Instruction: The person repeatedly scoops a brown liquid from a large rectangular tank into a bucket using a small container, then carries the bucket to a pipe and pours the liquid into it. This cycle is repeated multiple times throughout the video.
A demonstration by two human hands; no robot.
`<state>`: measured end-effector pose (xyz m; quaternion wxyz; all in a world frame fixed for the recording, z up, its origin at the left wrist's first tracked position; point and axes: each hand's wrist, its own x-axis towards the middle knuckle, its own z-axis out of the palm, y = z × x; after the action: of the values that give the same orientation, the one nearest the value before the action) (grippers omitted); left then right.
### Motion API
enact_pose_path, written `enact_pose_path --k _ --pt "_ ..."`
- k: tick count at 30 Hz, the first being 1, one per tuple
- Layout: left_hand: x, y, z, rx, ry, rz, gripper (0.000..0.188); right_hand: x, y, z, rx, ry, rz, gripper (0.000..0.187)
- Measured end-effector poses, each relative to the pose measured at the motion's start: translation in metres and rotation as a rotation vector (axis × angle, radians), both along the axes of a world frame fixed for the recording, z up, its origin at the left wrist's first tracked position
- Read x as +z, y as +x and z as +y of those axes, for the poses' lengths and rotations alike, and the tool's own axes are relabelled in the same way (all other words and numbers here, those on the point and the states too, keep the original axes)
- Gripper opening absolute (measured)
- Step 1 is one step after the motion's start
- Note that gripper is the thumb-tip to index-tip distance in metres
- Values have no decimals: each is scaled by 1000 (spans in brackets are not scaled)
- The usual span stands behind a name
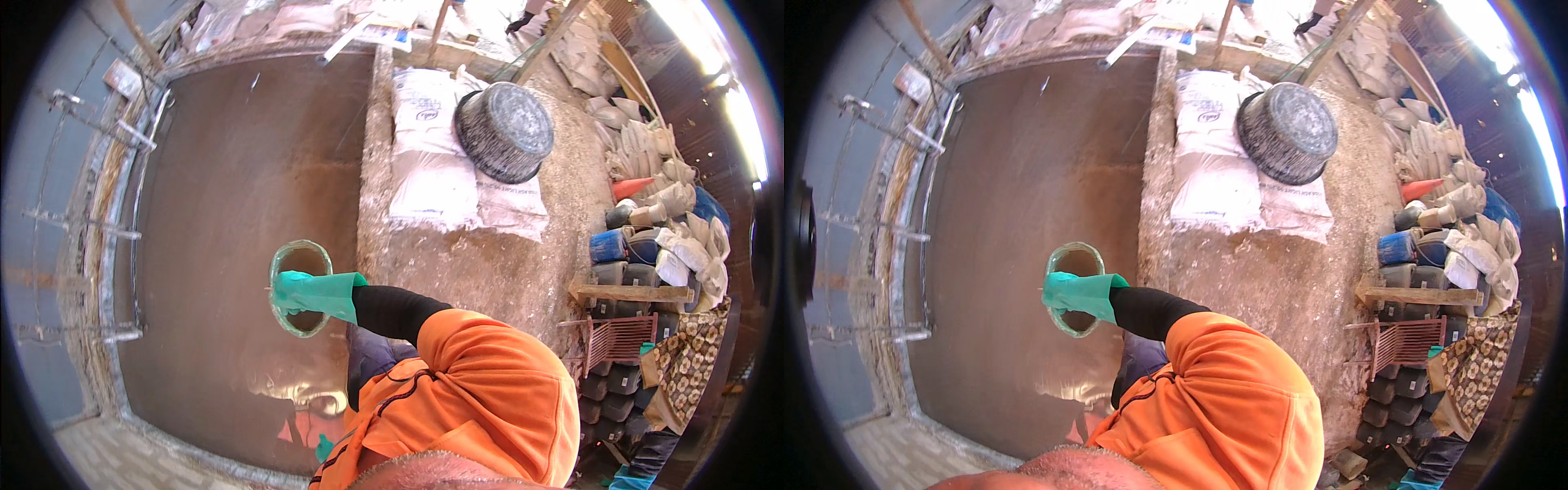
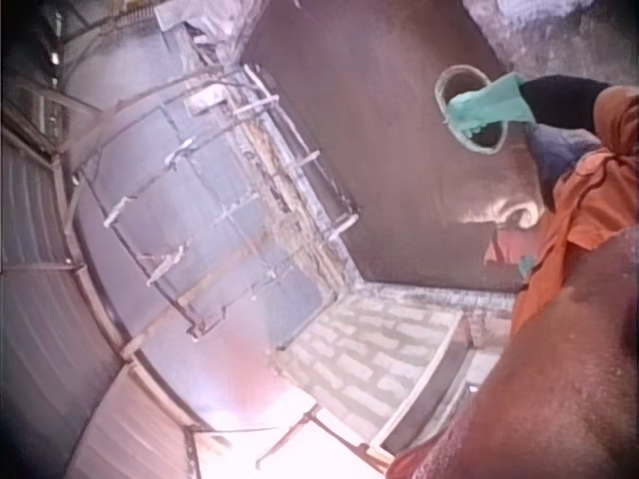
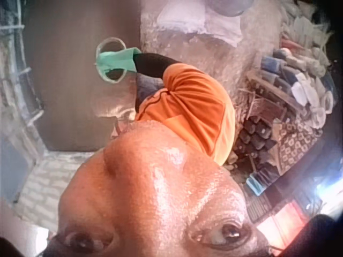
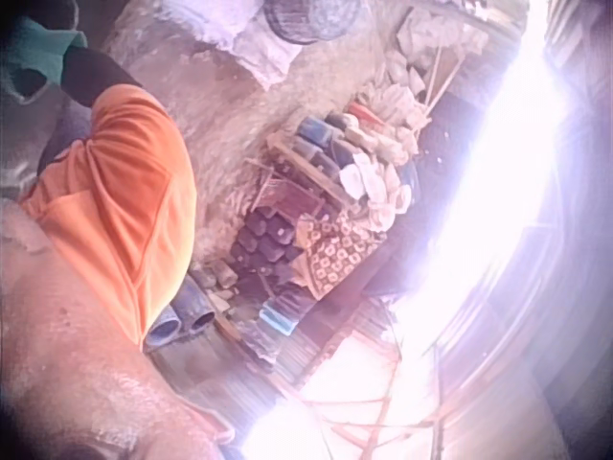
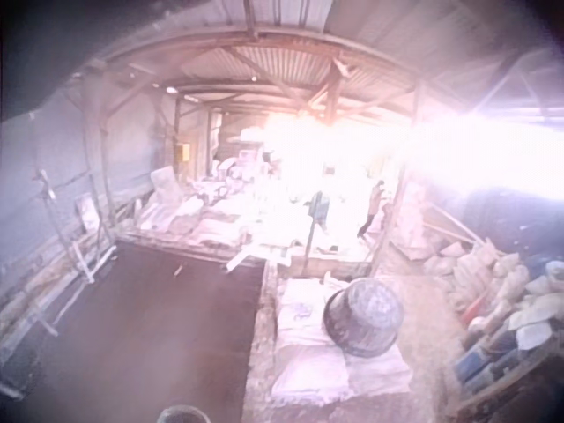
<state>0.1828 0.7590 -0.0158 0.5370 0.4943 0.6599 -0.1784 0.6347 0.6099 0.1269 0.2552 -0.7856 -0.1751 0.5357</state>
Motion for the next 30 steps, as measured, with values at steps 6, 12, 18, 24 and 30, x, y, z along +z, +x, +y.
enact_pose_path --k 6,12,18,24,30 --pt "-31 134 -22 -61 -23 -8 49 -9 143 -61 105 102 -228 33" --pt "-73 280 -46 -102 33 -165 52 -15 286 -99 11 119 -62 52" --pt "-50 452 -103 105 112 -687 64 49 403 -145 -245 -41 91 33" --pt "-20 646 -176 146 97 -781 59 48 512 -195 -311 -25 106 23" --pt "-11 772 -228 307 151 -821 57 23 611 -224 -162 -6 160 23"
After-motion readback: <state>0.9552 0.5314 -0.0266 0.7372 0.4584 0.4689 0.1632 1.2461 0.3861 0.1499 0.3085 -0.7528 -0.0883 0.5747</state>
